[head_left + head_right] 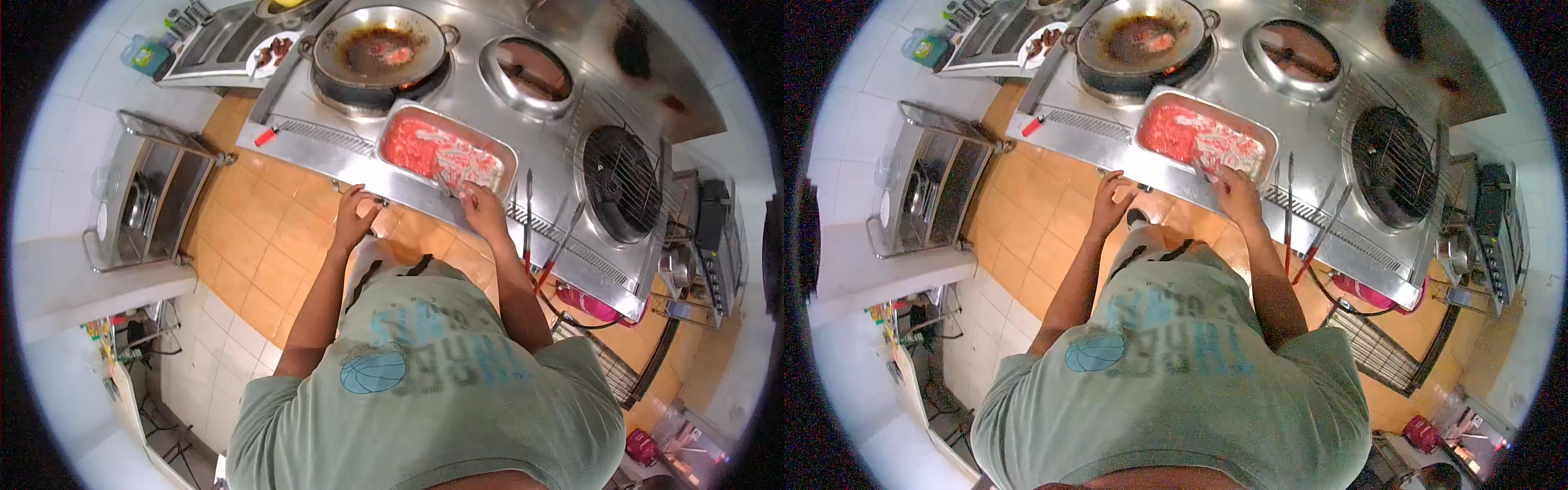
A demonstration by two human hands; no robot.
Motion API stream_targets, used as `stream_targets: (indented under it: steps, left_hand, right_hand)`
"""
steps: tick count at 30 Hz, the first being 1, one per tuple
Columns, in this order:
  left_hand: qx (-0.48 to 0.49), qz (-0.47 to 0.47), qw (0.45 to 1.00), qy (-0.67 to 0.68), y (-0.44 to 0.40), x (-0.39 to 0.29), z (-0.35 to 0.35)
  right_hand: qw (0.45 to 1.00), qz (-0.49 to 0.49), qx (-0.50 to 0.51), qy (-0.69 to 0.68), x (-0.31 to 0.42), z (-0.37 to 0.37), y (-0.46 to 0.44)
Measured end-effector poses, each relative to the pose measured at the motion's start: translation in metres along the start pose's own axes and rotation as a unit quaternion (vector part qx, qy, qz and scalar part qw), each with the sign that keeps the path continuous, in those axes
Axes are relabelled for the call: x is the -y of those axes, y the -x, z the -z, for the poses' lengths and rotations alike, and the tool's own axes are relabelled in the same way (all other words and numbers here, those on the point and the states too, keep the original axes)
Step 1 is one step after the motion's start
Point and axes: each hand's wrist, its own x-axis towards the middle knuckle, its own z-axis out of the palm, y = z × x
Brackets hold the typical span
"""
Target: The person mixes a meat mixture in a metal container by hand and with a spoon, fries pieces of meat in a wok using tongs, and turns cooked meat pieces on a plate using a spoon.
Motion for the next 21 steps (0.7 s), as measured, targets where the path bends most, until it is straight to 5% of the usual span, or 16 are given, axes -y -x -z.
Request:
stream_targets:
  steps: [6, 9, 12, 18, 21]
  left_hand:
    - [0.064, 0.11, 0.992, -0.007, 0.075, -0.026, -0.017]
    - [0.068, 0.11, 0.991, -0.042, 0.127, 0.018, -0.03]
    - [0.08, 0.322, 0.943, 0.039, 0.165, 0.013, -0.033]
    - [0.167, 0.385, 0.895, 0.154, 0.244, 0.03, -0.029]
    - [0.097, 0.454, 0.867, 0.179, 0.27, 0.003, -0.008]
  right_hand:
    - [0.995, 0.06, -0.052, -0.058, -0.034, 0.024, 0.051]
    - [0.993, 0.051, -0.044, -0.097, -0.038, 0.035, 0.068]
    - [0.991, 0.05, -0.056, -0.109, -0.04, 0.035, 0.073]
    - [0.977, 0.181, -0.013, -0.112, -0.022, 0.009, 0.06]
    - [0.97, 0.199, 0.061, -0.126, 0.009, -0.009, 0.057]
